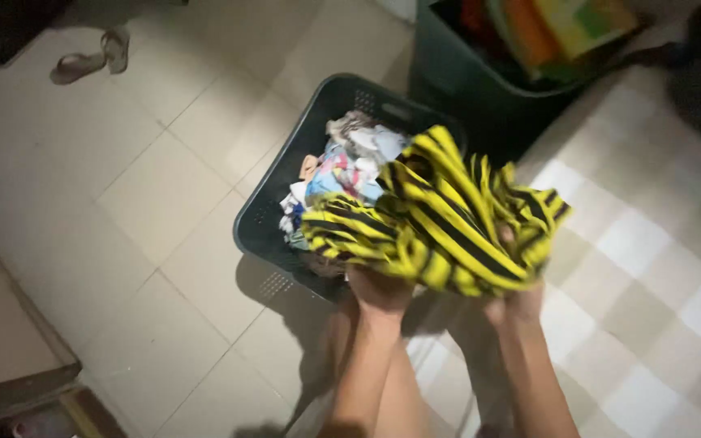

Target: Folding various items of clothing including t-shirts and shorts on a bed.

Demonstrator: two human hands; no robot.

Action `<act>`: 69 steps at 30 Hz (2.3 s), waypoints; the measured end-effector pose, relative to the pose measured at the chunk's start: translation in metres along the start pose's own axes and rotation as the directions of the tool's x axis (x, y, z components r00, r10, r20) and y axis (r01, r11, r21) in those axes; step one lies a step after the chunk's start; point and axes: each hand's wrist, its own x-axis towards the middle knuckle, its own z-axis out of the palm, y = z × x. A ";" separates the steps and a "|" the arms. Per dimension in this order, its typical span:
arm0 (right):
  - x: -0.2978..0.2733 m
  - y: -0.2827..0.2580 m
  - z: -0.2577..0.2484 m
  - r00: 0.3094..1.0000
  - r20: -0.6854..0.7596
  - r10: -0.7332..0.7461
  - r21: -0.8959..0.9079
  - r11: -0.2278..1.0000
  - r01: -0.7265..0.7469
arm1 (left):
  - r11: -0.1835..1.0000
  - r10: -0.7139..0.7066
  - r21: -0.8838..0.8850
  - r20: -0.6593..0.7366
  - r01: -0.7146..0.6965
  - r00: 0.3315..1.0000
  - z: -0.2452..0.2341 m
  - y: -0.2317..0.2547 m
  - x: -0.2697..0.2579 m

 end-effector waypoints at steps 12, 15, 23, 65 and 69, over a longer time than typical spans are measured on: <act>-0.205 -0.098 -0.167 0.774 -0.592 -0.227 -0.322 0.946 0.032 | 0.856 -0.296 0.352 -0.267 0.378 0.917 -0.038 -0.152 -0.081; -0.234 -0.097 -0.149 0.676 -0.567 -0.471 -0.584 0.808 0.073 | 0.795 -0.216 0.510 -0.268 0.328 0.939 -0.046 -0.164 -0.093; -0.272 -0.110 -0.052 0.622 0.104 -0.776 -0.987 -0.003 0.160 | 0.682 -0.437 0.586 -0.152 0.437 0.886 -0.057 -0.145 -0.111; -0.388 -0.228 -0.084 0.830 0.512 -0.221 -0.855 -0.226 0.467 | -0.659 0.074 0.580 0.684 -0.479 0.726 0.129 -0.162 -0.166; -0.392 -0.215 -0.077 0.844 0.531 0.069 -0.846 -0.016 0.534 | -0.182 0.100 0.944 0.297 -0.276 0.950 0.103 -0.165 -0.146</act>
